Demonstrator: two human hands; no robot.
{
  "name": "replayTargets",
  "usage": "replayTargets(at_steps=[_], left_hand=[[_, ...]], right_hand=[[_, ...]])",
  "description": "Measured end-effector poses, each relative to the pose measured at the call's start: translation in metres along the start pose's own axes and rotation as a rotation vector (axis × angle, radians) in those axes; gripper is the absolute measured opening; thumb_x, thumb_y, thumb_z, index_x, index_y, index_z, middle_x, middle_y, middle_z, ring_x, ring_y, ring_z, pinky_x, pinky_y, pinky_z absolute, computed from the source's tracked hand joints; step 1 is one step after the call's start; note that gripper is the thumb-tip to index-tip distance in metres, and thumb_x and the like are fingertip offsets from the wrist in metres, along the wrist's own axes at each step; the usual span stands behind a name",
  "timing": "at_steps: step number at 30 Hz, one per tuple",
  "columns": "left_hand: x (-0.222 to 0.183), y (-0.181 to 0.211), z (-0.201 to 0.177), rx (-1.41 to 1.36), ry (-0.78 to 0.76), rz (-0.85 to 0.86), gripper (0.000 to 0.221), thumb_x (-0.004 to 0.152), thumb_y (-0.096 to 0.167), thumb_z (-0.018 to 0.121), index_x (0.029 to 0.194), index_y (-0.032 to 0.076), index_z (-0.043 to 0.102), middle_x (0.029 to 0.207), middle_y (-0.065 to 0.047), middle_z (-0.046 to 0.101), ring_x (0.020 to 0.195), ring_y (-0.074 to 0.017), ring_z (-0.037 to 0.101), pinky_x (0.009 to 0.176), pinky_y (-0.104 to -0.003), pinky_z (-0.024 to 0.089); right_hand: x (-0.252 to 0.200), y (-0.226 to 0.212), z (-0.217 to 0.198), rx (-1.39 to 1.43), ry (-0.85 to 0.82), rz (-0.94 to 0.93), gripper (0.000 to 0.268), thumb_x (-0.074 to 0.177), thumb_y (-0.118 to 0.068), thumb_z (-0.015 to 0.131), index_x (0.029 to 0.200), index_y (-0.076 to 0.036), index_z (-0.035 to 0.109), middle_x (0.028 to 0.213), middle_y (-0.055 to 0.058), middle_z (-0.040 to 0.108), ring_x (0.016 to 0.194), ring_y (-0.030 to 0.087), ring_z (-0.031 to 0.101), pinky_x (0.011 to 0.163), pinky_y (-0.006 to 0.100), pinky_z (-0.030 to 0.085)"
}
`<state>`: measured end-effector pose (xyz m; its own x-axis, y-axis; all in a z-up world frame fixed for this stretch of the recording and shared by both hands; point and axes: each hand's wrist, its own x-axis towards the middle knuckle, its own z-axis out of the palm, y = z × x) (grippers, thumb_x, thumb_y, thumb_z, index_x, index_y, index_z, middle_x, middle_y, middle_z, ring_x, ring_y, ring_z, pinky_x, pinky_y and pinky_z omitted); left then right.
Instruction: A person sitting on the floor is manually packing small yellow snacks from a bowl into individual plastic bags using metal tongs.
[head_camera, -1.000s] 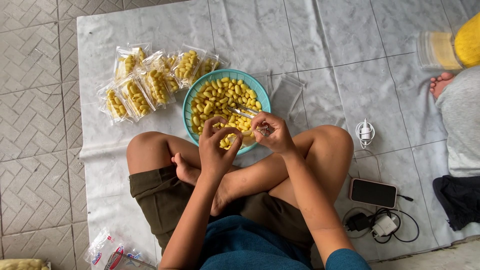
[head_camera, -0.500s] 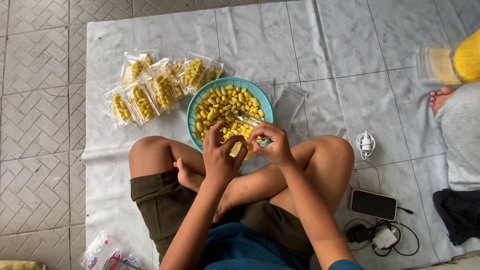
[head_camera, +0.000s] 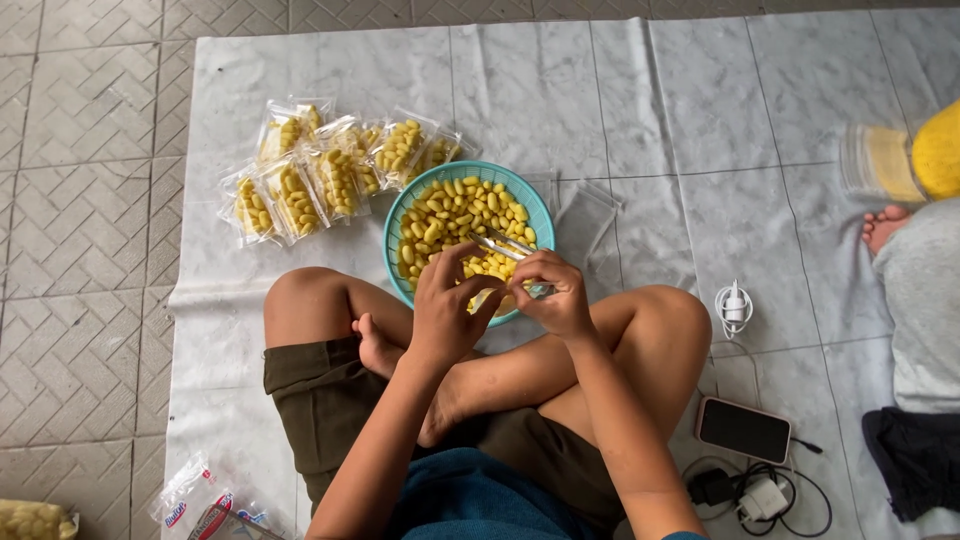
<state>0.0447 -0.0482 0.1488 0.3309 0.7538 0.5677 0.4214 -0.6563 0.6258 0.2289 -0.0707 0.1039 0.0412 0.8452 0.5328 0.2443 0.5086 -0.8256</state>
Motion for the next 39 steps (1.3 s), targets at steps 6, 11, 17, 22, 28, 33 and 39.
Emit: replayTargets(at_steps=[6,11,17,22,28,33,39], left_hand=[[-0.003,-0.005,-0.009,-0.206,-0.026,-0.201,0.011,0.081,0.024,0.085,0.075,0.018,0.077,0.115,-0.006,0.062,0.083,-0.0272,0.057,0.074,-0.040,0.041],[-0.013,-0.013,-0.017,-0.183,-0.167,-0.260,0.013,0.082,0.028,0.085,0.075,0.023,0.074,0.098,0.007,0.071,0.090,-0.0197,0.064,0.077,-0.036,0.035],[-0.021,-0.028,-0.009,-0.388,-0.159,-0.391,0.010,0.085,0.027,0.083,0.080,0.023,0.076,0.095,0.008,0.077,0.091,-0.0207,0.069,0.076,-0.032,0.039],[-0.020,-0.018,-0.016,-0.320,-0.101,-0.378,0.006,0.084,0.025,0.084,0.084,0.023,0.078,0.101,0.007,0.078,0.096,-0.0224,0.071,0.077,-0.032,0.042],[-0.016,-0.020,-0.017,-0.243,-0.151,-0.324,0.005,0.085,0.025,0.080,0.082,0.024,0.076,0.102,0.008,0.077,0.096,-0.0220,0.070,0.078,-0.035,0.037],[-0.007,0.011,-0.037,-0.659,-0.504,-0.626,0.122,0.076,0.025,0.090,0.162,0.005,0.005,0.153,-0.038,0.036,0.119,-0.0656,0.054,0.094,-0.063,0.048],[-0.063,-0.019,-0.008,-0.901,-0.368,-0.907,0.051,0.079,0.002,0.084,0.125,-0.007,0.065,0.092,-0.015,0.072,0.077,-0.0177,0.069,0.058,-0.024,0.058]], right_hand=[[-0.001,0.003,0.001,0.197,-0.052,0.067,0.007,0.078,0.002,0.079,0.077,-0.003,0.075,0.074,0.011,0.067,0.066,0.014,0.056,0.061,0.029,0.048],[-0.004,0.004,0.006,0.254,-0.106,0.140,0.005,0.078,0.001,0.081,0.079,-0.001,0.076,0.077,0.012,0.069,0.067,0.013,0.056,0.059,0.028,0.048],[-0.010,0.015,0.013,0.373,-0.096,0.244,0.005,0.084,-0.001,0.080,0.085,0.003,0.077,0.082,0.014,0.070,0.071,0.011,0.059,0.060,0.026,0.051],[-0.010,0.014,0.012,0.364,-0.121,0.256,0.010,0.084,-0.002,0.083,0.086,0.006,0.077,0.082,0.016,0.070,0.071,0.011,0.060,0.060,0.025,0.053],[-0.009,0.010,0.016,0.321,-0.156,0.258,0.009,0.087,-0.005,0.081,0.086,0.003,0.078,0.081,0.013,0.072,0.071,0.010,0.060,0.060,0.026,0.051],[-0.020,0.031,0.014,0.475,0.043,0.378,0.013,0.096,-0.001,0.069,0.099,0.012,0.071,0.064,0.017,0.064,0.042,0.020,0.061,0.043,0.030,0.053],[-0.021,0.029,0.011,0.540,0.248,0.453,0.030,0.103,-0.020,0.064,0.117,0.006,0.064,0.092,0.013,0.065,0.063,0.018,0.069,0.054,0.031,0.065]])
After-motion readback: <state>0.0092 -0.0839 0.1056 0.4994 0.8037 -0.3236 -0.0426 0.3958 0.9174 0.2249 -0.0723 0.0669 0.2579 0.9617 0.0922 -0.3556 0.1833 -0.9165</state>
